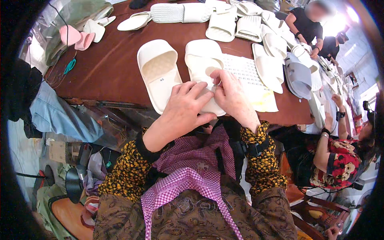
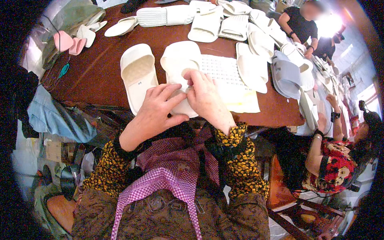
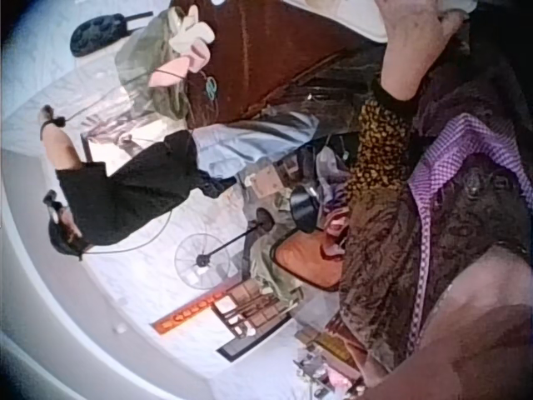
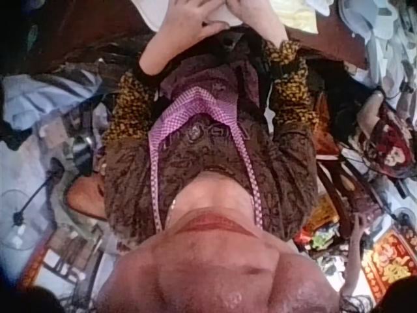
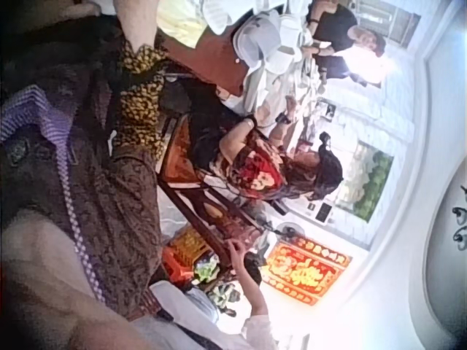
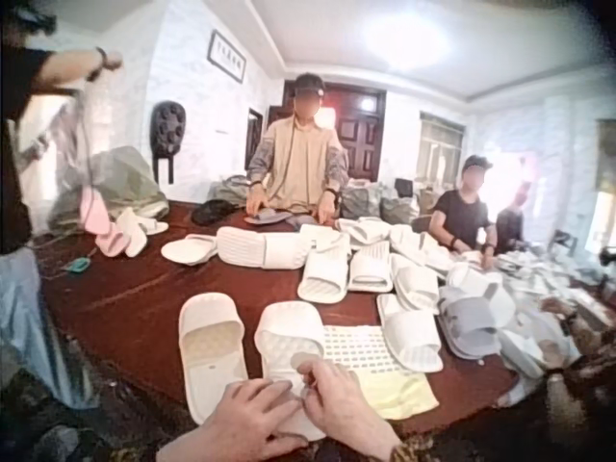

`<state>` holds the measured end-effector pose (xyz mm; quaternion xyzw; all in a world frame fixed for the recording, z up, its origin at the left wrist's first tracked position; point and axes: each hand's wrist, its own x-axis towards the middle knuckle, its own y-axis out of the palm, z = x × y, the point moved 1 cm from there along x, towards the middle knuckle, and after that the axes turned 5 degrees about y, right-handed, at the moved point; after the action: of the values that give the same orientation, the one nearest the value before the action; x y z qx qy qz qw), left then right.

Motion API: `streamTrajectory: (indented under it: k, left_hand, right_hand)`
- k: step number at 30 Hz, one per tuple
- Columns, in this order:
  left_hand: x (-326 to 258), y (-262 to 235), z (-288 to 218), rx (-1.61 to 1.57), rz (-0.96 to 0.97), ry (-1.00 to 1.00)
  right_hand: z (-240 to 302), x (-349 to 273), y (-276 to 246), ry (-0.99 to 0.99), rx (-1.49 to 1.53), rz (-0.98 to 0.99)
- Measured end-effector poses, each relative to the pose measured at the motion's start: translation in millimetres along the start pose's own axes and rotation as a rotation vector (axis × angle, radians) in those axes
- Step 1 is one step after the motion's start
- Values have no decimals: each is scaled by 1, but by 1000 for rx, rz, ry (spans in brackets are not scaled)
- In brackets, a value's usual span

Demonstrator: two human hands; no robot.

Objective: The recorder is labeling and assembling slippers at a production table.

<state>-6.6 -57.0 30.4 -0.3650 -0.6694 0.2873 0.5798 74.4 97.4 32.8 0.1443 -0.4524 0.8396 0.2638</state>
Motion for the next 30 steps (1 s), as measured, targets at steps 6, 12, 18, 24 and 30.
streamTrajectory:
  k: [6, 12, 18, 24, 30]
  left_hand:
    - [0, 2, 1, 2, -14, 14]
    - [0, 2, 1, 10, -41, 20]
    - [0, 1, 0, 15, -3, 10]
    - [0, 1, 1, 6, -25, 21]
    - [-1, 2, 1, 11, -19, 22]
  right_hand:
    - [-4, -2, 4, -10, 2, -60]
    - [-4, -1, 4, -43, -39, -23]
    - [-5, -3, 4, -24, -33, -13]
    - [-4, -5, 8, -24, 15, -104]
    - [0, -5, 7, -31, -101, -97]
